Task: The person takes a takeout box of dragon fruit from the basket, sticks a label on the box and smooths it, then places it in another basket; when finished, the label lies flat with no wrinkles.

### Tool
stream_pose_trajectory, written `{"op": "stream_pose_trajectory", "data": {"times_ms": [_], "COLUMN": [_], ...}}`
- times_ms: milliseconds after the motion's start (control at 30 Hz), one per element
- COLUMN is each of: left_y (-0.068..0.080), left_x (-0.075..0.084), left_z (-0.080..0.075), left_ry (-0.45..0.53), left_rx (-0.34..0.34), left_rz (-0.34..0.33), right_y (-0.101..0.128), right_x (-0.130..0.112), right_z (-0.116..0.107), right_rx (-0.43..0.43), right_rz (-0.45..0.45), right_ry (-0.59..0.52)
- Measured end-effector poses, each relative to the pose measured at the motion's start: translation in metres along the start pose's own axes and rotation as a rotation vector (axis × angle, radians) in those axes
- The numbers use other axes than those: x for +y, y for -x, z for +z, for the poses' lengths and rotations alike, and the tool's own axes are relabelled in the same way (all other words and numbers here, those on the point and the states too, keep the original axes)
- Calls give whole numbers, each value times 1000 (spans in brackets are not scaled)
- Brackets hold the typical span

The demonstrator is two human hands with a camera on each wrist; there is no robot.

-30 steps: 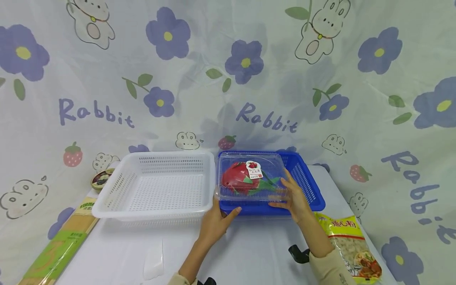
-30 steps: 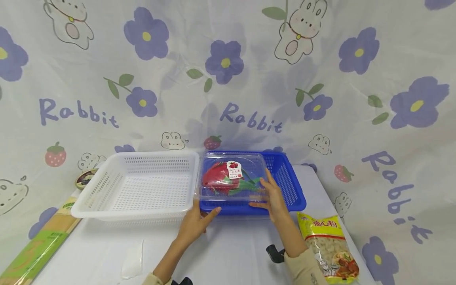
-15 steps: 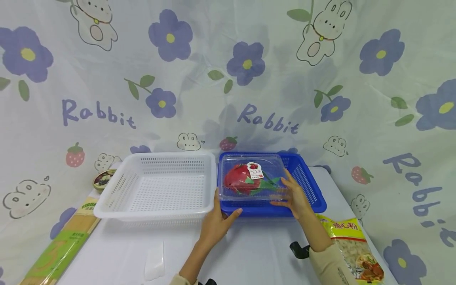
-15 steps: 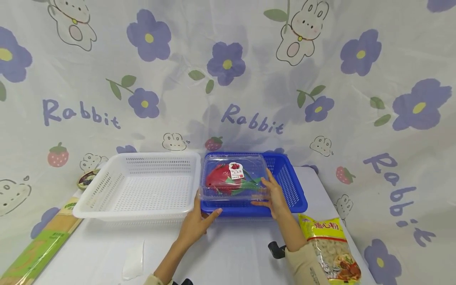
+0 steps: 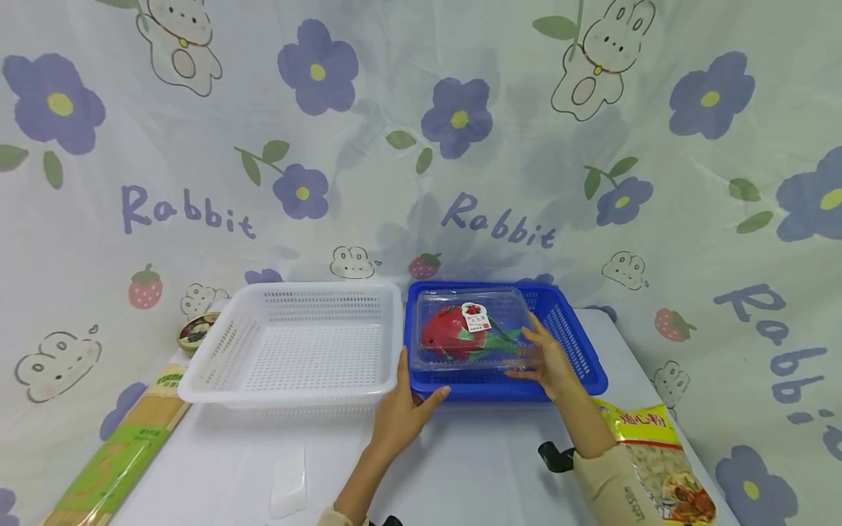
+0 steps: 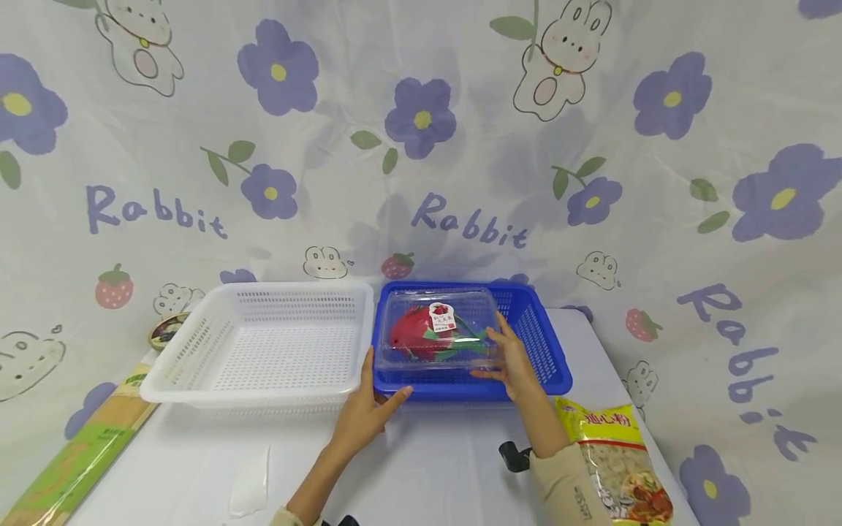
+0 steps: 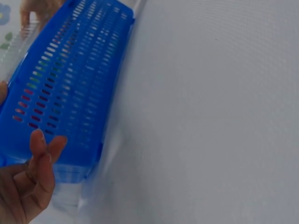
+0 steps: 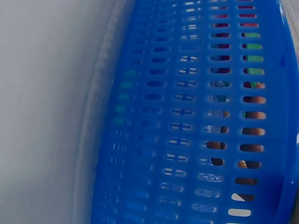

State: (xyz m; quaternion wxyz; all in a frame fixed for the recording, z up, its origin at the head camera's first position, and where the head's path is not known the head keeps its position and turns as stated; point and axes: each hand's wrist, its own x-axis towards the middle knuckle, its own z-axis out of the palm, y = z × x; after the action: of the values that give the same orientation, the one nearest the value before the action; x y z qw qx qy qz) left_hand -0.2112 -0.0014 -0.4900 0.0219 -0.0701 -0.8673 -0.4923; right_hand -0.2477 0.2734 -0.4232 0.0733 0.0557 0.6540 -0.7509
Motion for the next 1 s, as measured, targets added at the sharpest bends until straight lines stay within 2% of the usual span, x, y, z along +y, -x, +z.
{"op": "stream_pose_trajectory", "data": {"times_ms": [100,333,1000], "left_y": [0,1,-2], "left_x": [-1,-1,-1], "left_z": [1,1,2], "left_ry": [-1,-5,-23], "left_rx": [-3,-10,-3], "left_rz": [10,-24,3], "right_y": [-1,-4,-16], "right_x": [2,4,3], "right_z": [-2,-4,-11], "right_rx": [1,3,5], "right_rz": [5,17,59], "right_ry": [-10,-18,32]}}
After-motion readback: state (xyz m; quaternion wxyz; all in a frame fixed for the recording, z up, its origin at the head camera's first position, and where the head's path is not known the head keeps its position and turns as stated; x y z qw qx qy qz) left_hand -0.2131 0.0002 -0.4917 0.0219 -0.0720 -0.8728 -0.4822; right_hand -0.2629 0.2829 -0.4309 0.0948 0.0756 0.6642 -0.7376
